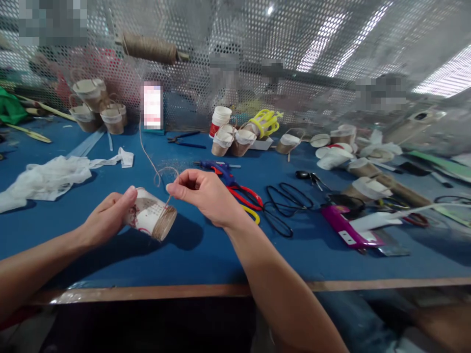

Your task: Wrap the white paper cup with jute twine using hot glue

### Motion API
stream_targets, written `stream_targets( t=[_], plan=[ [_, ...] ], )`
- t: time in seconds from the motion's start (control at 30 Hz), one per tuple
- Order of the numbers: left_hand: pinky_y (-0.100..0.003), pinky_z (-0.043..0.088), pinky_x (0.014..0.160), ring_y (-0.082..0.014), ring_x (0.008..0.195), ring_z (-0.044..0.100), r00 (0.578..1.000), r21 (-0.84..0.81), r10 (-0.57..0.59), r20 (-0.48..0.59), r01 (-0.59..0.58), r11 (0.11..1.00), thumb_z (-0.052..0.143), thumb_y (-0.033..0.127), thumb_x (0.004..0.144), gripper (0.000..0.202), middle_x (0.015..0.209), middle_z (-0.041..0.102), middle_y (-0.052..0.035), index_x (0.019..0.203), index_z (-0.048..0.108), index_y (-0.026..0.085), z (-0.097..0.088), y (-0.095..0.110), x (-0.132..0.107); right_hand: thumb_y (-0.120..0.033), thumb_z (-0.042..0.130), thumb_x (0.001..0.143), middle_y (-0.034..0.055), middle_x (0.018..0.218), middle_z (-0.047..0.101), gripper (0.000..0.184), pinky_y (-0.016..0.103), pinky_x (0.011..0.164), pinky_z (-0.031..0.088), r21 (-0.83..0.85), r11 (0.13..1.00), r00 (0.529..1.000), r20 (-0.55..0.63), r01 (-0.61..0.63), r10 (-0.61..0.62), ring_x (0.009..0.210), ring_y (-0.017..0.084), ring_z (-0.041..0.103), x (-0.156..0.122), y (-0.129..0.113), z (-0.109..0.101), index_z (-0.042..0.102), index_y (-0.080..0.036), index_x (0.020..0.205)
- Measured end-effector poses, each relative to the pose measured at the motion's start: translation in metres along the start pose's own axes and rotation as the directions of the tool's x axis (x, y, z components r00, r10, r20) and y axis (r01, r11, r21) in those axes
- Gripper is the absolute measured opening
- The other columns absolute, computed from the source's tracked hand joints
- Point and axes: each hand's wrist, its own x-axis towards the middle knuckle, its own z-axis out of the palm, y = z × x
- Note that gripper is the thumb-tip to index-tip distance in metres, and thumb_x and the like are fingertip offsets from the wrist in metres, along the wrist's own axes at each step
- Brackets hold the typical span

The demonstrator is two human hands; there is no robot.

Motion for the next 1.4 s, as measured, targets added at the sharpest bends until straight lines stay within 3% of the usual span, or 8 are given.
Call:
stream_targets(
  t=[0.27, 0.43, 0.67, 0.93, 1.1, 1.3, 1.4],
  plan=[
    [-0.02, 0.029, 0.038, -0.0064, 0.036, 0.031, 0.995, 0.058, 0.099, -0.014, -0.098, 0.993, 0.042, 0.06, 0.075, 0.057, 0.036, 0.038, 0.0052, 0.039, 0.047, 0.016, 0.0, 0.001, -0.003, -0.034, 0.067, 0.065, -0.0029, 0.061, 0.055, 0.02, 0.023, 0.056, 0.037, -0.076, 0.997, 1.0, -0.023, -0.003, 0.001, 0.058, 0.008, 0.047, -0.003, 0.0, 0.002, 0.056, -0.016, 0.065],
    [-0.019, 0.03, 0.038, -0.0066, 0.039, 0.035, 0.978, 0.141, 0.207, -0.006, -0.205, 0.969, 0.038, 0.054, 0.081, 0.054, 0.044, 0.049, 0.0023, 0.048, 0.055, 0.014, -0.002, 0.0, -0.007, -0.035, 0.064, 0.068, -0.0023, 0.062, 0.055, 0.021, 0.023, 0.055, 0.036, -0.154, 0.988, 1.0, -0.027, -0.003, -0.001, 0.057, 0.009, 0.046, -0.004, 0.001, 0.004, 0.056, -0.016, 0.066],
    [-0.02, 0.026, 0.036, -0.0066, 0.038, 0.032, 0.923, 0.304, 0.385, 0.025, -0.374, 0.876, 0.032, 0.04, 0.088, 0.053, 0.044, 0.049, 0.0015, 0.048, 0.054, 0.014, -0.003, -0.001, -0.009, -0.037, 0.061, 0.07, -0.0015, 0.062, 0.054, 0.022, 0.024, 0.054, 0.036, -0.234, 0.972, 1.0, -0.011, -0.016, 0.014, 0.057, 0.009, 0.045, -0.006, 0.001, 0.004, 0.056, -0.016, 0.068],
    [-0.02, 0.026, 0.036, -0.007, 0.037, 0.031, 0.858, 0.414, 0.51, 0.065, -0.488, 0.768, 0.031, 0.024, 0.089, 0.049, 0.041, 0.041, 0.0032, 0.042, 0.043, 0.016, -0.003, 0.002, -0.009, -0.038, 0.062, 0.07, -0.0022, 0.062, 0.051, 0.023, 0.023, 0.053, 0.035, -0.218, 0.976, 1.0, -0.001, -0.015, 0.015, 0.057, 0.009, 0.043, -0.006, 0.0, 0.008, 0.055, -0.016, 0.068],
    [-0.021, 0.029, 0.038, -0.0077, 0.038, 0.034, 0.834, 0.445, 0.549, 0.06, -0.514, 0.733, 0.03, 0.024, 0.089, 0.048, 0.044, 0.045, 0.0018, 0.043, 0.041, 0.017, -0.002, 0.002, -0.011, -0.036, 0.059, 0.073, -0.002, 0.063, 0.052, 0.021, 0.022, 0.054, 0.036, -0.228, 0.974, 1.0, 0.002, 0.013, -0.013, 0.058, 0.009, 0.044, -0.007, 0.001, 0.01, 0.055, -0.015, 0.068],
    [-0.025, 0.036, 0.045, -0.0116, 0.045, 0.042, 0.84, 0.553, 0.538, 0.076, -0.484, 0.678, 0.031, 0.024, 0.088, 0.043, 0.051, 0.052, -0.0018, 0.048, 0.047, 0.019, -0.005, 0.001, -0.013, -0.036, 0.059, 0.073, -0.0021, 0.063, 0.052, 0.021, 0.022, 0.053, 0.037, -0.215, 0.977, 0.999, -0.036, 0.02, -0.028, 0.057, 0.008, 0.045, -0.009, 0.0, 0.014, 0.055, -0.016, 0.068],
    [-0.028, 0.039, 0.051, -0.014, 0.05, 0.048, 0.782, 0.583, 0.604, 0.152, -0.564, 0.584, 0.029, 0.024, 0.087, 0.042, 0.051, 0.054, -0.0031, 0.05, 0.049, 0.02, -0.007, 0.001, -0.012, -0.038, 0.06, 0.072, -0.0037, 0.059, 0.05, 0.023, 0.021, 0.048, 0.036, -0.144, 0.989, 0.999, -0.032, -0.033, 0.028, 0.051, 0.007, 0.045, -0.011, 0.0, 0.015, 0.053, -0.017, 0.068]
  ],
)
